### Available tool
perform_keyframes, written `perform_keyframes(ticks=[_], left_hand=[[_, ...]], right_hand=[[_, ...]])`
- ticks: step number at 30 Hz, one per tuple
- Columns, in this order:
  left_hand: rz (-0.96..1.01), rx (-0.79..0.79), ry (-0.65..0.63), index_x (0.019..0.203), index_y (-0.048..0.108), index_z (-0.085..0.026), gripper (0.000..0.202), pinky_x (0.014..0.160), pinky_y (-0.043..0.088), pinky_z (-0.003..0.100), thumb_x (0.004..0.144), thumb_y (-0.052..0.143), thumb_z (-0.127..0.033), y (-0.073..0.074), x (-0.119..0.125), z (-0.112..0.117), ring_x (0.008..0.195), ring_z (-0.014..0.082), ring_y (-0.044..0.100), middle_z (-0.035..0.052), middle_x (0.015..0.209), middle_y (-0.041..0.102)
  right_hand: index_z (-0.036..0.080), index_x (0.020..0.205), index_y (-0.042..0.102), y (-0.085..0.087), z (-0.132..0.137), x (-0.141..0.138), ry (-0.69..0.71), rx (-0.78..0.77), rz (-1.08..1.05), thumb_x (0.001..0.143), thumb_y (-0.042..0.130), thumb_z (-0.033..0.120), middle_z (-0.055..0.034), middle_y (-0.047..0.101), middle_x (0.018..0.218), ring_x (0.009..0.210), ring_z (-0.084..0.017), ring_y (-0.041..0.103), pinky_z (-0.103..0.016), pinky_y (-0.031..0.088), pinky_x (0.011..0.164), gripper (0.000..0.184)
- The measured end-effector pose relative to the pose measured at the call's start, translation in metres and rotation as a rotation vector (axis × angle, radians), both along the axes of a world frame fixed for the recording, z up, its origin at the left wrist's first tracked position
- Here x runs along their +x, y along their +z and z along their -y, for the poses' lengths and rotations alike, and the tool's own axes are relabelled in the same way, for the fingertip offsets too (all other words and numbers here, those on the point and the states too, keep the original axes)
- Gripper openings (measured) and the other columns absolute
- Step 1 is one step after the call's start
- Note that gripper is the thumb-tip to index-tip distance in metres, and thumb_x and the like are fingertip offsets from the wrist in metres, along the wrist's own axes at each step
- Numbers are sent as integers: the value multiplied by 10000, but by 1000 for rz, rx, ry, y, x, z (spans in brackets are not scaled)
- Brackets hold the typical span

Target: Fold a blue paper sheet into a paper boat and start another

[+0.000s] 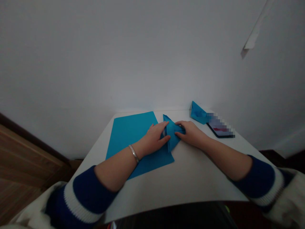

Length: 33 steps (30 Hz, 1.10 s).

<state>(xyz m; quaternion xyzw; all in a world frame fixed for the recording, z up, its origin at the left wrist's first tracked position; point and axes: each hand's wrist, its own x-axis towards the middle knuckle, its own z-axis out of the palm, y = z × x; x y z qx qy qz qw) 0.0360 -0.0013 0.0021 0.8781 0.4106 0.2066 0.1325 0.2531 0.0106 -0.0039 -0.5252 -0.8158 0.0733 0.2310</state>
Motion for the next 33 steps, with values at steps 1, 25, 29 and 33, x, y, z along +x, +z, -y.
perform_keyframes(ticks=[1, 25, 29, 33], left_hand=[[55, -18, -30, 1431, 307, -159, 570, 1139, 253, 493, 920, 438, -378, 1, 0, 1, 1376, 270, 327, 156, 1479, 370], [96, 357, -308, 1481, 178, -183, 665, 1170, 223, 478, 897, 491, -228, 19, 1, 14, 1431, 258, 189, 147, 1540, 231], [126, 149, -127, 1484, 164, -144, 703, 1160, 212, 505, 899, 511, -323, 8, 0, 7, 1435, 287, 175, 183, 1546, 200], [132, -18, -81, 1485, 174, -114, 752, 1146, 239, 506, 878, 540, -366, 1, 0, 3, 1408, 305, 254, 208, 1517, 269]], right_hand=[[140, 1213, 569, -1, 0, 0, 2, -23, -54, 796, 639, 304, -149, 627, 1202, 1105, -281, 559, -431, 416, 976, 454], [216, 1426, 259, 4, 11, -16, 236, -201, -819, 682, 526, 186, -122, 482, 1364, 1254, -265, 467, -411, 486, 945, 792], [197, 1336, 368, 2, 8, -17, 238, -170, -782, 686, 536, 167, -121, 527, 1314, 1218, -252, 504, -433, 412, 1031, 671], [164, 1260, 448, -1, 8, -18, 245, -176, -683, 720, 593, 262, -149, 563, 1247, 1151, -282, 549, -472, 428, 1004, 567]])
